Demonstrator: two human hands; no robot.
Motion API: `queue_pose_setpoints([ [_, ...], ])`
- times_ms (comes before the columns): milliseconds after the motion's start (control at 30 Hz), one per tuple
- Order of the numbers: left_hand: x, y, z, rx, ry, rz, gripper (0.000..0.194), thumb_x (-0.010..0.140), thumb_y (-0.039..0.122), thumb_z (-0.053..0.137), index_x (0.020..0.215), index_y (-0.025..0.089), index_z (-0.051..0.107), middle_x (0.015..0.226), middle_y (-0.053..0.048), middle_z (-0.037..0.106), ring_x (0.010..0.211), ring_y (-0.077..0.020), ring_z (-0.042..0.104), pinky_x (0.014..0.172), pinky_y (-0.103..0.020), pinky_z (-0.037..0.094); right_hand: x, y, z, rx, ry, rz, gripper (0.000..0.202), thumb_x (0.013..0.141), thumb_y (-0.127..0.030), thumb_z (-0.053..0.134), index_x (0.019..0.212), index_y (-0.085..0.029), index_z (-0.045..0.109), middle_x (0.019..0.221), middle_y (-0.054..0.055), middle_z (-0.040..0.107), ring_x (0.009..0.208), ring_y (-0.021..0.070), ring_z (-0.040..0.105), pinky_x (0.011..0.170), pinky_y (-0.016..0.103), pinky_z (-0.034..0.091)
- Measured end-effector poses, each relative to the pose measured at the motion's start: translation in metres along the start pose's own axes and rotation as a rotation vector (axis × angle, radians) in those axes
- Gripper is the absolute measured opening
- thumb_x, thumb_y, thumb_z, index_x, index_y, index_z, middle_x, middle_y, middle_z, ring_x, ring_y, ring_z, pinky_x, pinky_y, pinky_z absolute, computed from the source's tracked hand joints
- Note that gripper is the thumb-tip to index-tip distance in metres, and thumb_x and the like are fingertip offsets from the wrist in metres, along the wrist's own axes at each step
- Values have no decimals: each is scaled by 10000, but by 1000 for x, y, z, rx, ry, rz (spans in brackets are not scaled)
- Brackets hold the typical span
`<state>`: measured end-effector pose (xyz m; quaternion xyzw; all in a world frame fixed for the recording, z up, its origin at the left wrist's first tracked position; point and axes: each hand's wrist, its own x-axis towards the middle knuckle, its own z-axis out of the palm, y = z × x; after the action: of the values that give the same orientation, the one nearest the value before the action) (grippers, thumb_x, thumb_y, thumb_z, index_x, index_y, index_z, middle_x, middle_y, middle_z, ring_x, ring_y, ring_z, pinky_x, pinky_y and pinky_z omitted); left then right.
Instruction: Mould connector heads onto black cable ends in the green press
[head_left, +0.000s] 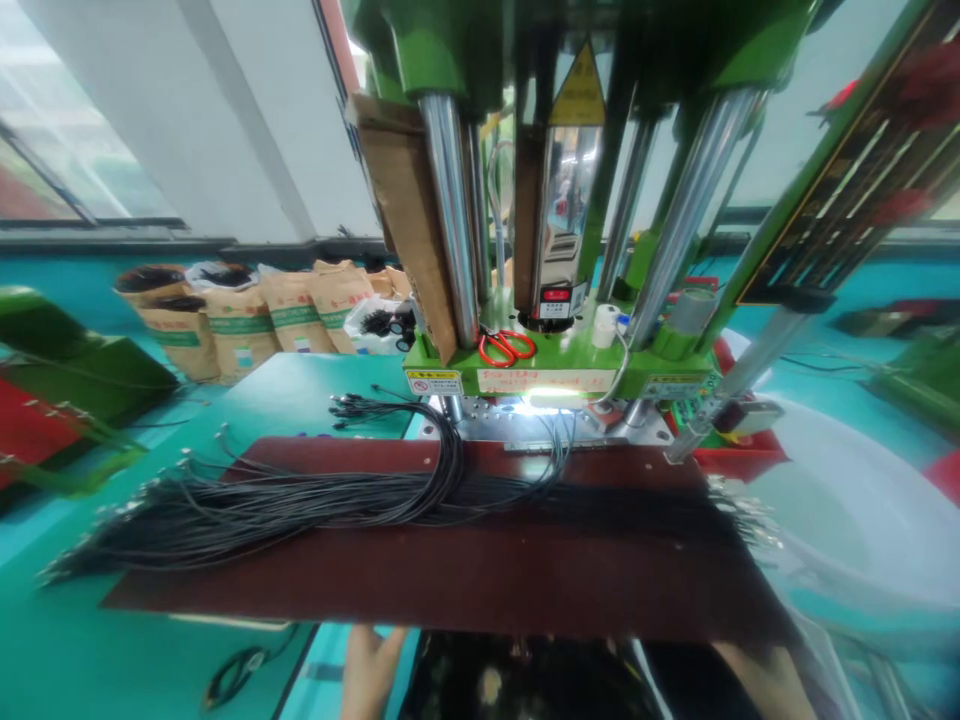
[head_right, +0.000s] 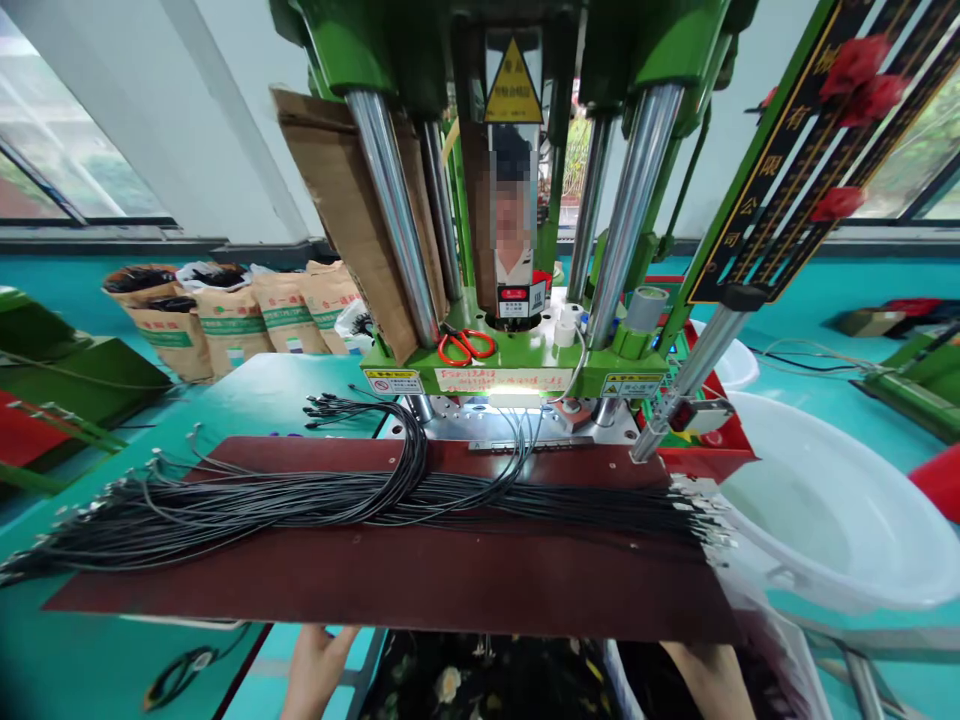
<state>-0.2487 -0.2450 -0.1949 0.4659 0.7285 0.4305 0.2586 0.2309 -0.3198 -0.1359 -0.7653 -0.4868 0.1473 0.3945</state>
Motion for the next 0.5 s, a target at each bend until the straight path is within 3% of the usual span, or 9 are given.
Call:
queue_pose_setpoints([
  [233, 2, -4, -2, 58, 5, -34, 551, 439, 571, 603, 747, 113, 614, 751, -118, 660, 674, -292, 582, 646, -436, 490, -6, 2, 2, 83, 2, 109, 406, 623, -361, 572, 1008, -240, 607, 926, 71, 682, 930, 313, 619, 735, 343, 538],
  [333, -1, 4, -3, 97, 7, -13, 569, 471, 600, 569, 760, 113, 620, 693, -99, 645, 596, -258, 560, 605, -420, 486, -6, 0, 2, 104, 1, 126, 334, 603, -361, 580, 916, -248, 617, 825, 61, 691, 876, 299, 637, 725, 328, 535],
  [500, -7, 25, -5, 193, -30, 49, 567, 549, 640, 491, 761, 131, 625, 571, -66, 587, 665, -285, 576, 603, -400, 483, -4, -20, -4, 85, -38, 184, 211, 541, -405, 585, 669, -238, 568, 620, 46, 659, 755, 302, 644, 724, 365, 532],
])
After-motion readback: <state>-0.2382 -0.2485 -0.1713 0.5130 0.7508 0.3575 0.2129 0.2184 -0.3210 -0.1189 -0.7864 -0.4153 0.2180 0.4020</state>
